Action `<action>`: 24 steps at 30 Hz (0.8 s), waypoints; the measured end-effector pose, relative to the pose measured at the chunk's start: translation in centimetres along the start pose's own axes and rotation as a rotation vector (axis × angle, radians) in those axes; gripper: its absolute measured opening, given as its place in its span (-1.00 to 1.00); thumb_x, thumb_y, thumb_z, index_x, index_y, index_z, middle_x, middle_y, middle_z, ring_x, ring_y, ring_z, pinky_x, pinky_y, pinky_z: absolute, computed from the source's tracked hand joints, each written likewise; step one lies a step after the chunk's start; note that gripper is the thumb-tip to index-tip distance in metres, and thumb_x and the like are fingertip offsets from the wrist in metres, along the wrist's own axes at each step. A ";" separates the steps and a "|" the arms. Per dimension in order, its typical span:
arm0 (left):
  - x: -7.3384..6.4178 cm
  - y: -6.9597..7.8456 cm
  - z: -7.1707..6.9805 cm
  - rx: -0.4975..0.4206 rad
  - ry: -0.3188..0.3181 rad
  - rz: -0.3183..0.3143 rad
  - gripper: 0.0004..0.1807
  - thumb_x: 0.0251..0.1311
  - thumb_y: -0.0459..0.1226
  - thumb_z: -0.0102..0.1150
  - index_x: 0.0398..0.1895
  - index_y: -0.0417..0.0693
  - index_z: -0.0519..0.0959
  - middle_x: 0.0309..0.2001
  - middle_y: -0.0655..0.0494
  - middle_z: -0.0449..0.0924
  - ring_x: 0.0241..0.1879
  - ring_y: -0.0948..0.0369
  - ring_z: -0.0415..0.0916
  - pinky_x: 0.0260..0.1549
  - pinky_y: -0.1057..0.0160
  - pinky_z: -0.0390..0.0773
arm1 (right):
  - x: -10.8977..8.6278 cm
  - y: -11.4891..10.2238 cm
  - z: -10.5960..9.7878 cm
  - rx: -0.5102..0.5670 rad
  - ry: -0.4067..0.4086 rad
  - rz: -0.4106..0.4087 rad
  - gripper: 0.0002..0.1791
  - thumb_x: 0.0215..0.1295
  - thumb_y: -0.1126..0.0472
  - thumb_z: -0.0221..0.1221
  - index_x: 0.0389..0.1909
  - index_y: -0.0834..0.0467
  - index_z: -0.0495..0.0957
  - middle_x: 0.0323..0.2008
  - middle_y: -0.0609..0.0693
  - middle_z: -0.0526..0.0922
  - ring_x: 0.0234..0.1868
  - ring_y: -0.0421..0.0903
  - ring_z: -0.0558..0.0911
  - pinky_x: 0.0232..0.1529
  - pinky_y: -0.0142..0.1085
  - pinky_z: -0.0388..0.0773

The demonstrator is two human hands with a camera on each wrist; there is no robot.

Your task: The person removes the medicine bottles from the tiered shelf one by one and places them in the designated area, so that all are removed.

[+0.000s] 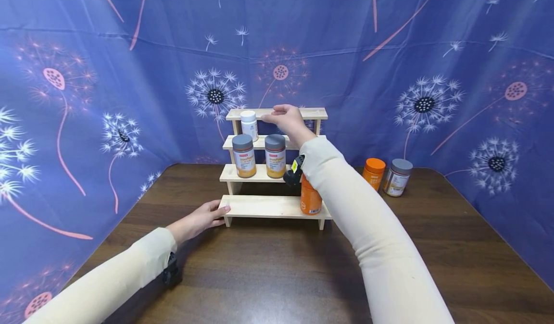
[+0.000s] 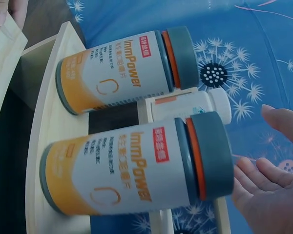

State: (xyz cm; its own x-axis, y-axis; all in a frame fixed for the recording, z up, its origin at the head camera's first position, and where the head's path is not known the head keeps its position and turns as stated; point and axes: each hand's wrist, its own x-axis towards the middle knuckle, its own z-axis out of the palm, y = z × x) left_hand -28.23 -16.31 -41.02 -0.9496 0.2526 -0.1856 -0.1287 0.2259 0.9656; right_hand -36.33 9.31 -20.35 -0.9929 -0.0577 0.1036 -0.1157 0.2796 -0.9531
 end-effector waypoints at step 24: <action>0.1 0.1 0.0 -0.005 -0.001 -0.001 -0.45 0.46 -0.27 -0.05 0.36 -0.45 0.15 0.23 -0.32 0.35 0.20 0.03 0.38 0.30 -0.02 0.44 | 2.2 -0.9 4.5 -0.059 -0.016 0.064 -0.38 0.20 0.11 0.33 0.27 0.13 0.39 0.27 0.06 0.44 0.33 0.00 0.39 0.39 -0.13 0.36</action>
State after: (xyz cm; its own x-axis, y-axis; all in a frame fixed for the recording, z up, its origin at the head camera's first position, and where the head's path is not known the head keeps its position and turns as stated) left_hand -28.38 -16.28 -40.93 -0.9491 0.2534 -0.1871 -0.1313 0.2216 0.9663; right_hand -38.29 4.58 -20.55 -0.9978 -0.0534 0.0381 -0.0540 0.3394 -0.9391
